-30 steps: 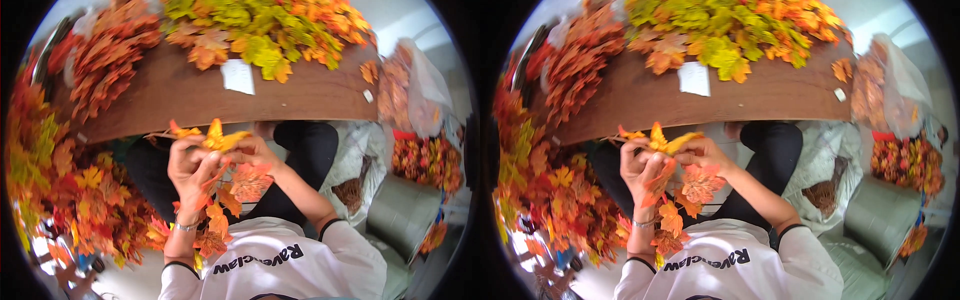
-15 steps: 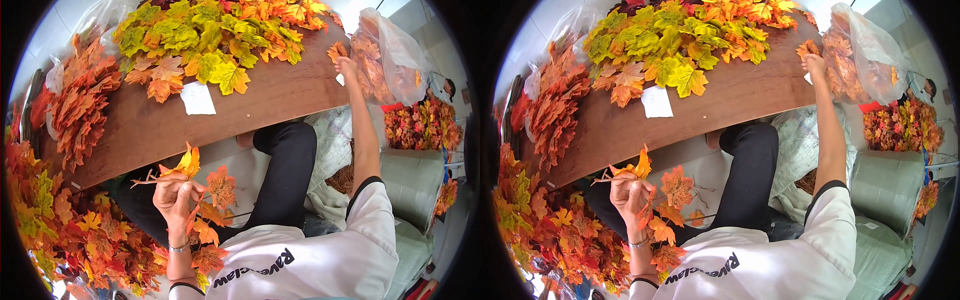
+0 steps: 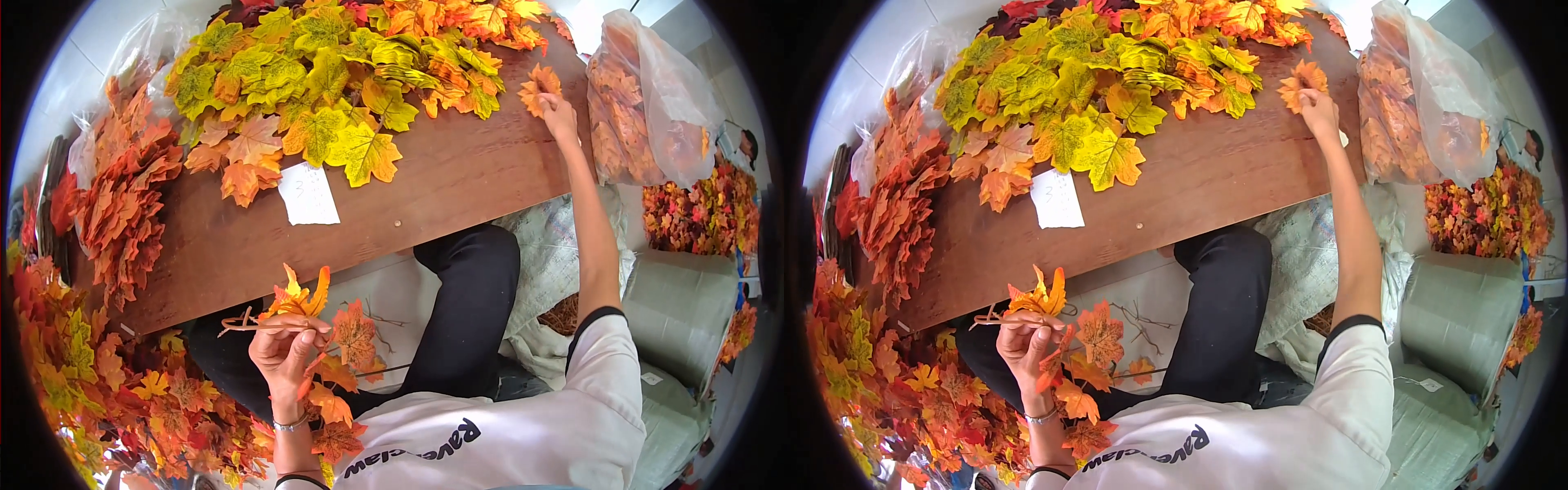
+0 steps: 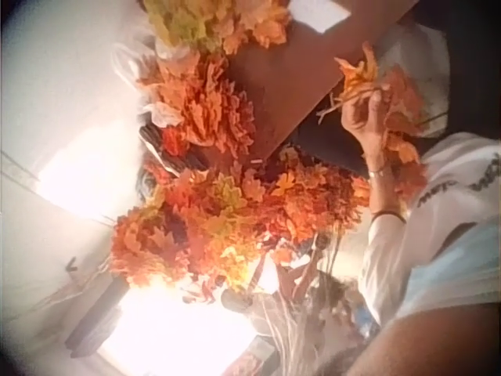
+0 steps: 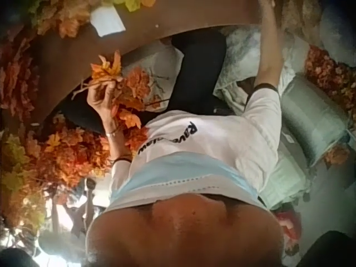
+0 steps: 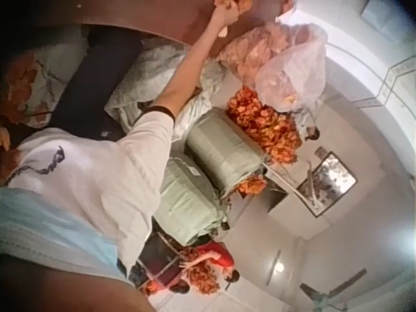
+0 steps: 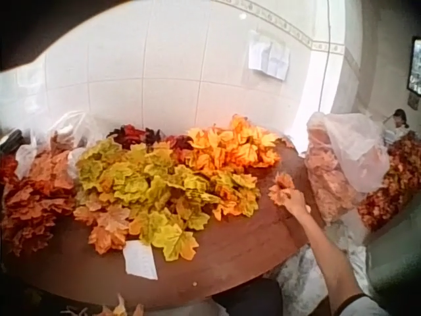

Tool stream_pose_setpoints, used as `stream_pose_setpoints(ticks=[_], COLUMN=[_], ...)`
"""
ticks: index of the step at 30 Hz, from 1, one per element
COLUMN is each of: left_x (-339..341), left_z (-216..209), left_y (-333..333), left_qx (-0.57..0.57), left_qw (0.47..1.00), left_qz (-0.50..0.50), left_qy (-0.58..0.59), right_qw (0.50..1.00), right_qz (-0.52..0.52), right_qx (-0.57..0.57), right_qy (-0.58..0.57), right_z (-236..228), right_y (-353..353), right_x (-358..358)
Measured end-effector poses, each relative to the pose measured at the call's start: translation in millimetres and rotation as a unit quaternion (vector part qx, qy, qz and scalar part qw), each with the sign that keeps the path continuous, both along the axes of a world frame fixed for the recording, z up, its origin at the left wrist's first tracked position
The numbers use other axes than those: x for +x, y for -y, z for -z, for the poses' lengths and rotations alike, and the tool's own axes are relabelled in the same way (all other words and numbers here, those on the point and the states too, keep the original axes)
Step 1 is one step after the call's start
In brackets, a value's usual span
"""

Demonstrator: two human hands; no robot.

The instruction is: The person assembles artificial autumn leaves onto a vine branch by hand, arranging them into a decorative display.

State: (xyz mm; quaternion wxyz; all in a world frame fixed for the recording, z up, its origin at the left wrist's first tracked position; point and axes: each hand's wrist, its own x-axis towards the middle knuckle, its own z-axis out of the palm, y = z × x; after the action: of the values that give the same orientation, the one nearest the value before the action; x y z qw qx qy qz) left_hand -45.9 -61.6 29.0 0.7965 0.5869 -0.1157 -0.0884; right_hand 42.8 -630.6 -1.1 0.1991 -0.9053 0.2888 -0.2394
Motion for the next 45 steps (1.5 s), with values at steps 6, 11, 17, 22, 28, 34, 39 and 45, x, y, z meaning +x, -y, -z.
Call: stream_pose_setpoints(ticks=[6,11,17,22,28,34,39,45], left_x=[5,2,-1,-4,-4,-6,-8,-10], left_z=[5,3,2,4,6,5,9,6], left_y=[7,5,0,-2,-3,-3,-6,-5], left_qx=[-0.016,-0.020,-0.032,-0.037,-0.049,-0.050,-0.049,-0.011], left_qw=[1.000,0.999,0.997,0.997,0.994,0.995,0.996,0.997], left_qz=[0.026,0.024,0.048,0.048,0.067,0.059,0.028,-0.016], left_qy=[-0.009,-0.018,-0.047,-0.058,-0.065,-0.057,-0.072,-0.070], right_qw=[0.996,0.997,0.996,0.993,0.992,0.975,0.929,0.772], right_qz=[-0.010,0.072,0.077,0.098,0.016,0.006,0.023,-0.147], right_qx=[0.037,-0.004,-0.003,0.029,0.108,0.204,0.330,0.556], right_qy=[0.083,-0.003,-0.054,-0.059,0.063,0.088,0.164,0.271], right_z=[-15,-30,-30,-31,-44,-79,-79,-69], right_y=[-4,7,-9,4,54,35,49,20], right_x=[-8,26,44,46,27,-1,-11,-28])
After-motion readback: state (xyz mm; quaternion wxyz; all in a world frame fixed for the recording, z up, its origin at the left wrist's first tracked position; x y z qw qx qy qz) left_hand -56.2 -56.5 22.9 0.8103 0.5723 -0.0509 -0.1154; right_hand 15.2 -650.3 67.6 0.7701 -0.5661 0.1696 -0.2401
